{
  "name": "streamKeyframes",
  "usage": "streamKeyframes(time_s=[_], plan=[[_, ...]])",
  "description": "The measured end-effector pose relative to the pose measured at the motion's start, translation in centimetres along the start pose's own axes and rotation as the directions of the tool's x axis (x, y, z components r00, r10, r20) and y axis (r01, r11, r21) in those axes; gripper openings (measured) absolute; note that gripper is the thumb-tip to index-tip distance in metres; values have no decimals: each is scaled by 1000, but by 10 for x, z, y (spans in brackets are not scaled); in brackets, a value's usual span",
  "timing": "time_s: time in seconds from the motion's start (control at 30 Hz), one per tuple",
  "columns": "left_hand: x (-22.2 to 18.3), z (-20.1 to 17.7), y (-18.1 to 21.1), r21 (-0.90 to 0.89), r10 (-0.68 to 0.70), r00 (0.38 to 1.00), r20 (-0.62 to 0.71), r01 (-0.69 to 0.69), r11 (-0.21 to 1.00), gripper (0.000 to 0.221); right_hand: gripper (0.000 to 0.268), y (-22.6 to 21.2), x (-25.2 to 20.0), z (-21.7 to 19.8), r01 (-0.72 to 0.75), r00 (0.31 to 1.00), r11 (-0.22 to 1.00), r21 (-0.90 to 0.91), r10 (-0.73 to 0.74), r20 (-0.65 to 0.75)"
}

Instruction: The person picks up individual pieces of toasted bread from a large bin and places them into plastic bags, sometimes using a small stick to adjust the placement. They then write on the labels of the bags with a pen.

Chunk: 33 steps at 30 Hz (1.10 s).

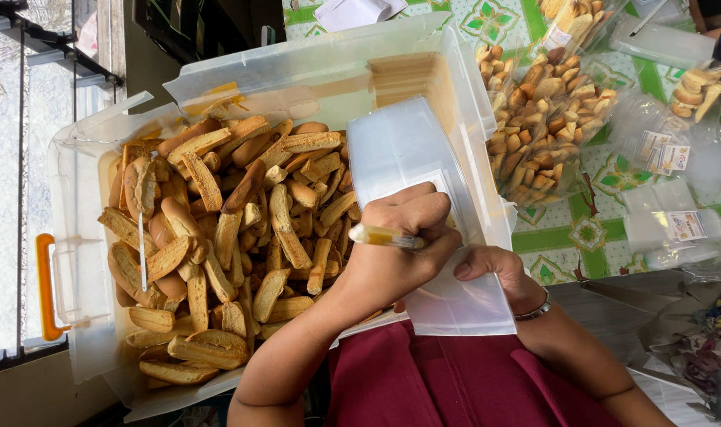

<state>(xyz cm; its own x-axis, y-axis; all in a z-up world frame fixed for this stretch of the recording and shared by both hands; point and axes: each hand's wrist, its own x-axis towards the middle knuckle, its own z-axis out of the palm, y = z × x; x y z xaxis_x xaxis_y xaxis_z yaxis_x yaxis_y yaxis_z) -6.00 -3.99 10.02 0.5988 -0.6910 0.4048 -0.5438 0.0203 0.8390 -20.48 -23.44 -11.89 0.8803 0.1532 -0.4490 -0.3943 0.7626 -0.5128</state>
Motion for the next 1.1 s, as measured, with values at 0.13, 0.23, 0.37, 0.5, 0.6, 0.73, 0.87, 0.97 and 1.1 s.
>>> streamKeyframes(time_s=[0.13, 0.23, 0.37, 0.5, 0.6, 0.73, 0.87, 0.97, 1.1], plan=[[0, 1, 0, 34, 67, 997, 32, -68, 997, 27, 21, 11, 1, -25, 36, 999, 999, -32, -36, -28], [1, -3, -4, -57, -90, 996, 3, 90, 994, 28, 19, 16, 9, -47, 15, 993, 999, 30, -18, 119], [-8, -22, -13, -204, -231, 937, -261, 181, 962, 19, 11, 4, 0, -51, 382, 921, 834, -398, -379, 89], [-19, -20, -35, -189, -381, 839, -388, 332, 924, 33, 46, -33, -9, -11, 137, 990, 990, -39, -136, 25], [-25, 5, -60, -419, -557, 803, -210, 441, 794, 47, 67, -44, -7, 29, 133, 991, 982, -135, -131, 28], [-39, 28, -86, -519, -483, 845, -228, 314, 795, 40, 73, -40, 5, 53, 213, 977, 931, -295, -202, 68], [-47, 34, -95, -421, -499, 829, -254, 369, 828, 24, 82, -33, 11, 40, 257, 944, 952, 165, -283, 167], [-52, 39, -91, -145, -400, 844, -358, 373, 916, 23, 82, -24, 16, 26, 298, 946, 953, 62, -303, 115], [-53, 51, -86, 48, -126, 881, -456, 166, 985, 29, 82, -9, 24, 20, 344, 910, 919, 190, -376, 172]])
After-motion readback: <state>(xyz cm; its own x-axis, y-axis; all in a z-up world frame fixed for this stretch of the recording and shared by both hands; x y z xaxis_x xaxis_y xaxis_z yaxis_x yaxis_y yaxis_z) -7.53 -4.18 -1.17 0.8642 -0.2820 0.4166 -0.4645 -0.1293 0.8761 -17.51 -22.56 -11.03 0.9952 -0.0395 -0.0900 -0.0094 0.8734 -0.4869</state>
